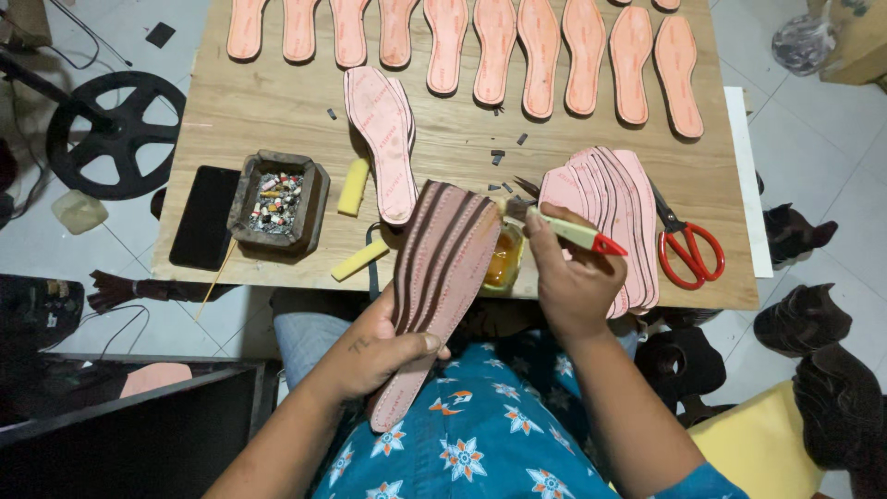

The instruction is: The person sits at a workbench holding stacks of pink shoe insoles, dips a brush into a container of amber glue, and brushes glue across the surface of each insole one at a time, placing finished insoles on the table with other completed pairs.

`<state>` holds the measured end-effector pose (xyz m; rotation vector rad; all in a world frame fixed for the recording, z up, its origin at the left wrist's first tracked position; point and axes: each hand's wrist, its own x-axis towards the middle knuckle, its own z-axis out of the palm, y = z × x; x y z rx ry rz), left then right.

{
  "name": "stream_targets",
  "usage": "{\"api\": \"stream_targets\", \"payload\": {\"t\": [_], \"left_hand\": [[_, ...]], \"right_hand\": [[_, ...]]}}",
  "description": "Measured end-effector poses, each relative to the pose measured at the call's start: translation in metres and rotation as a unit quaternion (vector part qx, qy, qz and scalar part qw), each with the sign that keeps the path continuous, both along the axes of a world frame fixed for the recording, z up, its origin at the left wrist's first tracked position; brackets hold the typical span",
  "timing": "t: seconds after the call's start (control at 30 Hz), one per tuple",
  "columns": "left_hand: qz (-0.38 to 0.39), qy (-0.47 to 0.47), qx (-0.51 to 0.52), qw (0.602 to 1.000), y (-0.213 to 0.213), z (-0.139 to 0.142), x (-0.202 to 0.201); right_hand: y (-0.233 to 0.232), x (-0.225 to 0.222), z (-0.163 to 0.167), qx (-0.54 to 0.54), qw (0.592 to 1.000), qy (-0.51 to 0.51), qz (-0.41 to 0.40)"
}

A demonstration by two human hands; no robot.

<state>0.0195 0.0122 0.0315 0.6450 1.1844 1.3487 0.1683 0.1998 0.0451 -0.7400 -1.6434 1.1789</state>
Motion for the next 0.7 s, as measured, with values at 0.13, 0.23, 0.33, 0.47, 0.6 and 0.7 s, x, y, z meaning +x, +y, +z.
{"api": "stream_targets", "payload": {"t": [0.13, 0.23, 0.33, 0.47, 0.6, 0.7], "left_hand": [[0.033, -0.052, -0.012, 0.998, -0.002, -0.004, -0.004], [0.042, -0.092, -0.014, 0.995, -0.005, -0.005, -0.004], [0.051, -0.12, -0.025, 0.991, -0.005, -0.003, -0.005], [0.037, -0.147, -0.007, 0.988, -0.005, 0.002, -0.006], [0.042, -0.203, 0.038, 0.977, -0.004, 0.002, -0.006], [0.069, -0.18, 0.024, 0.981, -0.003, -0.001, -0.009]], "right_hand": [[0.005, 0.008, -0.007, -0.022, 1.0, 0.016, 0.014], [0.002, 0.014, -0.007, -0.004, 0.997, -0.076, 0.017], [0.007, 0.015, 0.0, -0.061, 0.997, -0.007, 0.039], [0.018, 0.017, 0.012, 0.065, 0.985, -0.012, 0.158], [0.013, 0.025, 0.015, 0.076, 0.962, -0.131, 0.228], [0.01, 0.029, 0.008, -0.005, 0.947, -0.18, 0.265]]}}
